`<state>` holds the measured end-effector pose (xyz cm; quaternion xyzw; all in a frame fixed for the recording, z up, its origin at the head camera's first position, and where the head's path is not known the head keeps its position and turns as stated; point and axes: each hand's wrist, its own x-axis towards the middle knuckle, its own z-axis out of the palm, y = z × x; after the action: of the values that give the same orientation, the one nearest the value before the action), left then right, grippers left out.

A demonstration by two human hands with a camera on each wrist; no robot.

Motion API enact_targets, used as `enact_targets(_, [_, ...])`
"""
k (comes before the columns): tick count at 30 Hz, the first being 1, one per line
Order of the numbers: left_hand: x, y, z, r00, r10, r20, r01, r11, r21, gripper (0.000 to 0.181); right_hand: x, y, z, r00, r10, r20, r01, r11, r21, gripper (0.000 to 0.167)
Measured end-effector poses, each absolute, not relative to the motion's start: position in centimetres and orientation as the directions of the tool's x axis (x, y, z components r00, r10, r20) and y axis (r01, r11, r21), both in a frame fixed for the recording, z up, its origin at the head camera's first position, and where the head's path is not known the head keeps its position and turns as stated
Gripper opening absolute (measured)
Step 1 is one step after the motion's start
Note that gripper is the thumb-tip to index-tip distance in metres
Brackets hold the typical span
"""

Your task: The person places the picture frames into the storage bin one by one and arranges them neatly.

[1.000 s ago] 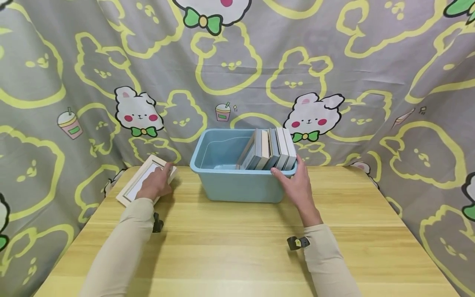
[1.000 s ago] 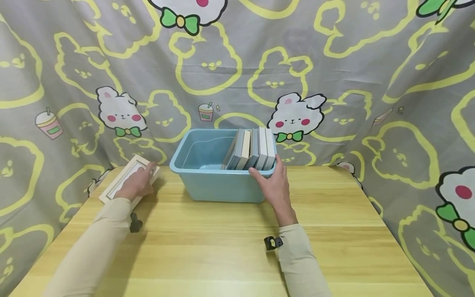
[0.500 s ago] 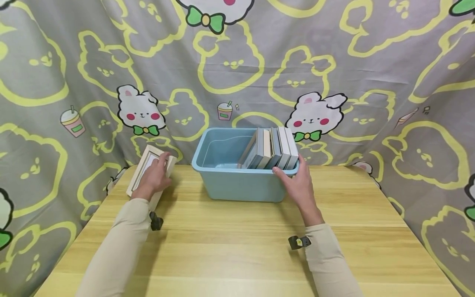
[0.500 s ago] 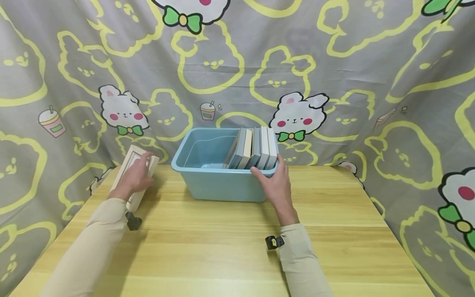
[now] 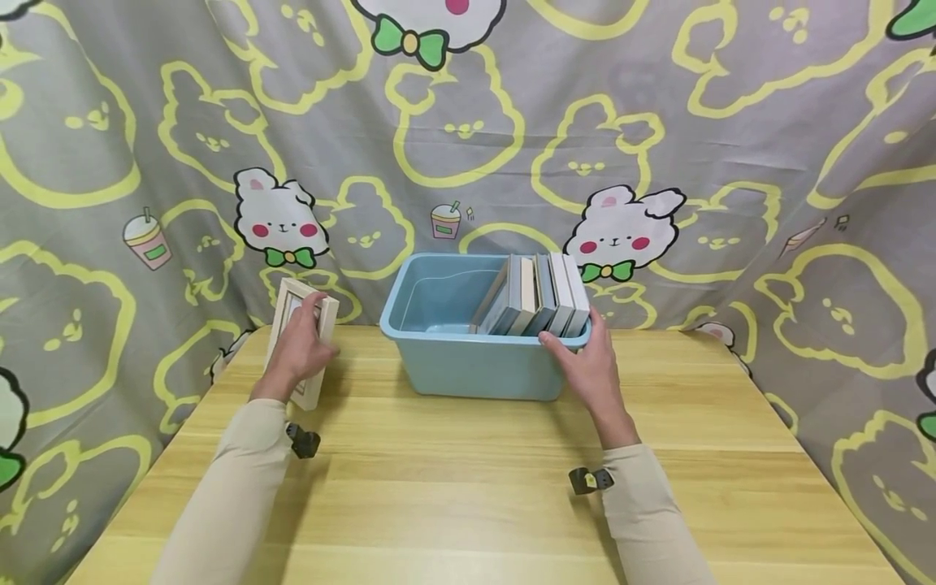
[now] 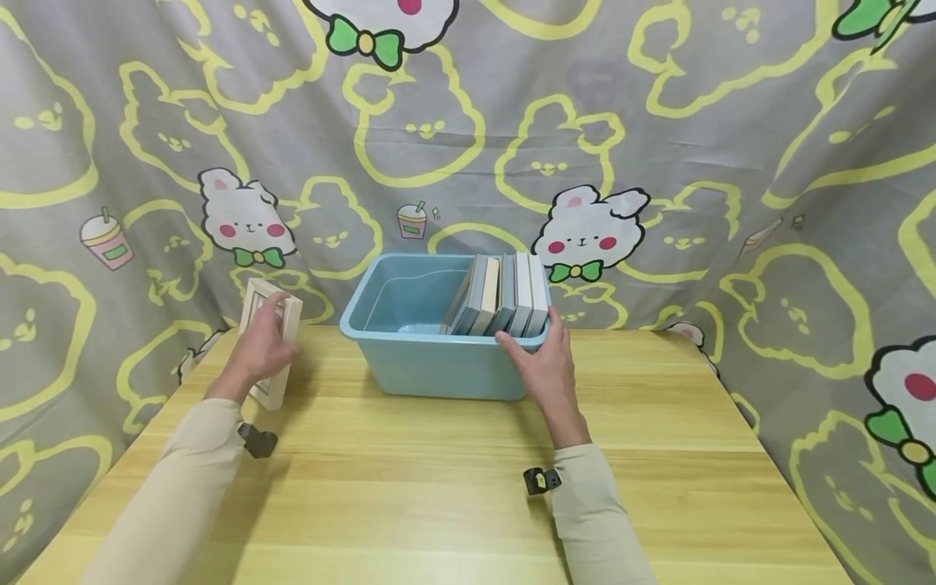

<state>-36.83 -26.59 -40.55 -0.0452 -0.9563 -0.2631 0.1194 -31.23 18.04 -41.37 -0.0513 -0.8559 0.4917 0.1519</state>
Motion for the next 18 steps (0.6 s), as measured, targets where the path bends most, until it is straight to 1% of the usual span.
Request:
enact_targets(7, [-36.2, -26.6, -39.9, -0.940, 0.020, 0.339, 0.211, 0.816, 0.538, 0.098, -31.2, 18.0, -41.6, -0.950, 0.237, 0.204, -0.061, 0.499, -0.865, 0.102])
enact_targets(14, [-35.6, -25.8, -38.0, -0.875, 0.039, 0.482, 0.312, 0.807, 0.501, 0.095, -31.0, 18.0, -41.4, -0.951, 0.231, 0.206, -0.066, 0.498, -0.865, 0.103])
enact_targets(18, [-35.4, -25.2, -37.0, -0.842, 0.053, 0.537, 0.365, 0.789, 0.495, 0.094, -31.1, 18.0, -41.4, -0.948, 0.234, 0.214, -0.071, 0.502, -0.862, 0.103])
